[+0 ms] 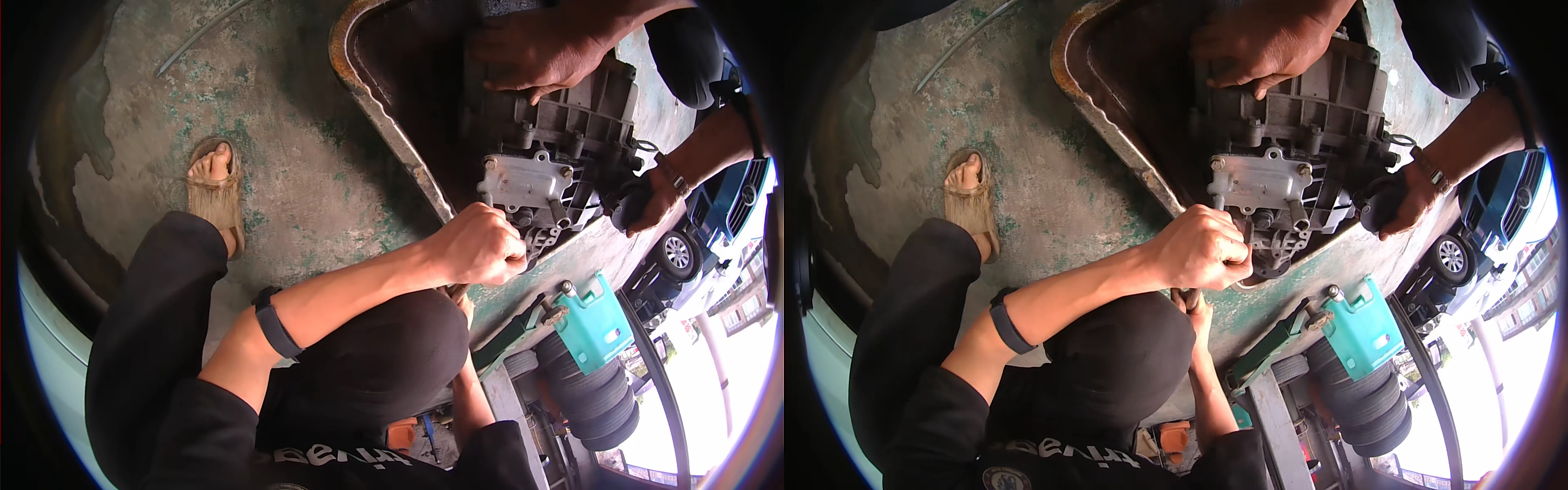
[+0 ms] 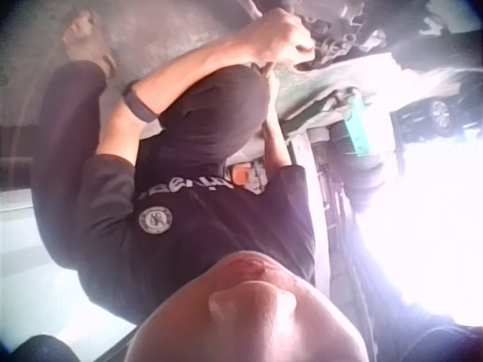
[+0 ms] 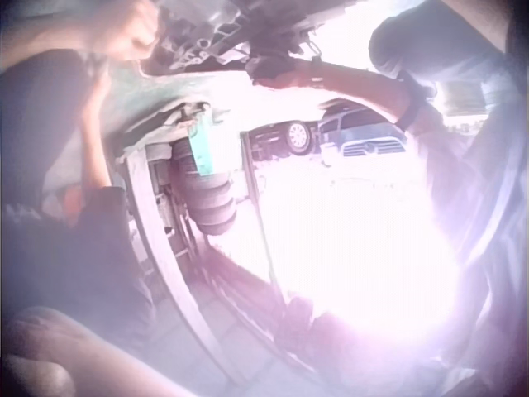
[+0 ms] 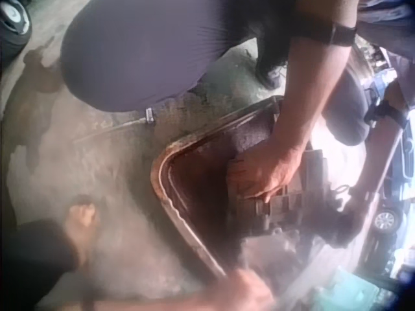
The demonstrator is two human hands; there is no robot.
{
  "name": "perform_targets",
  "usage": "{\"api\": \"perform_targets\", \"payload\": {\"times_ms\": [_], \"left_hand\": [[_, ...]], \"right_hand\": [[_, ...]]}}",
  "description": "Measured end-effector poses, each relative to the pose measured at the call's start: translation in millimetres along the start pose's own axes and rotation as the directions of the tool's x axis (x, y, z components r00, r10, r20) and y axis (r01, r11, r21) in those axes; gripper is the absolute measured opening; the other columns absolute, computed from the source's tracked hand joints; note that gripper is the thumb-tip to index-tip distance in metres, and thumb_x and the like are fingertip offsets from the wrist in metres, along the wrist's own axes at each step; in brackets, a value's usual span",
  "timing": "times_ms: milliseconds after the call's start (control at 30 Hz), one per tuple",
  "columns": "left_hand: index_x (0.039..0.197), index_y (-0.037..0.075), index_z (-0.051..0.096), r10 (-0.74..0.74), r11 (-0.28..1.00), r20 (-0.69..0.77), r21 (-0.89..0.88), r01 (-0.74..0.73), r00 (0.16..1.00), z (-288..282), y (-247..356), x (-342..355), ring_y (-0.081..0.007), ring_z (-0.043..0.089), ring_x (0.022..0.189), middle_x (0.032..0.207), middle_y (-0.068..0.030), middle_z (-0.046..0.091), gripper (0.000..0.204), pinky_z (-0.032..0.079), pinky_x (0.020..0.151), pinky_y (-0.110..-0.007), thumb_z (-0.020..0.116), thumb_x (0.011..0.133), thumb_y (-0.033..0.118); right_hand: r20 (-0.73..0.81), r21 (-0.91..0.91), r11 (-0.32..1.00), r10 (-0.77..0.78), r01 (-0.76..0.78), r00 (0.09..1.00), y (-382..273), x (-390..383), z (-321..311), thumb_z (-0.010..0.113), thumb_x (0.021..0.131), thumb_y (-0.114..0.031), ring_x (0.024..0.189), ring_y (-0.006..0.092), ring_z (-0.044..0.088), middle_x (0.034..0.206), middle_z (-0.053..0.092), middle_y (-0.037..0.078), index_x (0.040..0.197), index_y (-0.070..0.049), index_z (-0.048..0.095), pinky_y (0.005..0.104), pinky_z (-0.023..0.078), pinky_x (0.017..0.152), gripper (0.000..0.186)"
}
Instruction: The person sits on the floor and uses a ratchet wrench and socket to tighten bolts on a car engine block placed in a metal tray. They repeatedly attach and detach sockets, turn the ratchet, and adjust bolt positions while another person assists by holding the engine steady.
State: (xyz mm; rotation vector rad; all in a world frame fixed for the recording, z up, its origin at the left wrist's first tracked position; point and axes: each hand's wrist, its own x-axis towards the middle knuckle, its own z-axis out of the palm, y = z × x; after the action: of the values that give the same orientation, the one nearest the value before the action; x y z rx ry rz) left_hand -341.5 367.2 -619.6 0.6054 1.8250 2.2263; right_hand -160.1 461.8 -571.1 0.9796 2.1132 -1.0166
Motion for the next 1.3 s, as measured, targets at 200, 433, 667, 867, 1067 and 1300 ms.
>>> {"api": "perform_targets", "payload": {"times_ms": [200,433,667,867,1067,1300], "left_hand": [[0.054,0.004,0.052,0.018,0.997,0.03,-0.08,-0.015,0.999,-3,-2,0,-0.025,0.051,0.051,0.053,-0.0058,0.052,0.025,0.043,0.055,-0.035,0.071,0.069,0.003],[0.053,0.003,0.046,0.045,0.989,-0.045,-0.137,-0.051,0.998,10,-3,-6,-0.0251,0.046,0.049,0.053,-0.0051,0.046,0.031,0.039,0.053,-0.035,0.073,0.07,0.001],[0.053,0.004,0.042,0.025,0.993,-0.126,-0.109,-0.039,0.992,15,-2,-8,-0.025,0.047,0.049,0.053,-0.0053,0.045,0.035,0.04,0.053,-0.036,0.072,0.071,-0.001],[0.054,0.005,0.052,-0.058,0.997,-0.184,-0.064,0.047,0.981,19,2,-10,-0.0254,0.054,0.054,0.054,-0.006,0.052,0.022,0.046,0.058,-0.036,0.071,0.067,0.005],[0.053,0.005,0.043,-0.027,0.996,-0.305,-0.088,0.0,0.952,24,0,-11,-0.0227,0.05,0.054,0.055,-0.0048,0.047,0.035,0.041,0.053,-0.036,0.073,0.071,-0.001],[0.061,0.006,0.051,-0.016,0.997,-0.41,-0.076,-0.017,0.912,29,-5,-20,-0.0206,0.051,0.053,0.058,-0.0042,0.051,0.028,0.04,0.054,-0.033,0.072,0.078,-0.001]], "right_hand": [[0.246,0.404,0.898,0.078,-0.176,0.966,27,15,-8,0.066,0.088,-0.005,0.063,0.0042,0.043,0.066,0.049,-0.009,0.077,-0.008,0.059,0.0251,0.035,0.052,0.013],[0.268,0.46,0.856,0.118,-0.235,0.956,42,22,-31,0.052,0.095,0.001,0.089,0.008,0.056,0.103,0.058,0.001,0.112,0.001,0.058,0.0245,0.048,0.069,0.018],[0.478,0.54,0.69,0.221,-0.483,0.85,56,38,-47,0.068,0.089,-0.007,0.114,0.0165,0.05,0.134,0.043,0.011,0.151,-0.007,0.01,0.0319,0.047,0.091,0.085],[0.393,0.077,0.992,0.06,-0.098,0.918,13,45,-73,0.075,0.081,-0.016,0.094,0.0158,0.057,0.11,0.059,0.014,0.131,-0.002,0.045,0.0352,0.05,0.078,0.06],[0.363,-0.408,0.911,0.22,-0.058,0.905,-44,53,-101,0.072,0.076,-0.014,0.064,0.0184,0.061,0.07,0.064,0.015,0.081,0.003,0.061,0.0423,0.048,0.061,0.02],[0.201,-0.805,0.593,0.262,0.007,0.944,-106,66,-136,0.063,0.076,-0.013,0.075,0.0432,0.066,0.075,0.065,0.026,0.085,-0.003,0.07,0.0475,0.053,0.069,0.016]]}}
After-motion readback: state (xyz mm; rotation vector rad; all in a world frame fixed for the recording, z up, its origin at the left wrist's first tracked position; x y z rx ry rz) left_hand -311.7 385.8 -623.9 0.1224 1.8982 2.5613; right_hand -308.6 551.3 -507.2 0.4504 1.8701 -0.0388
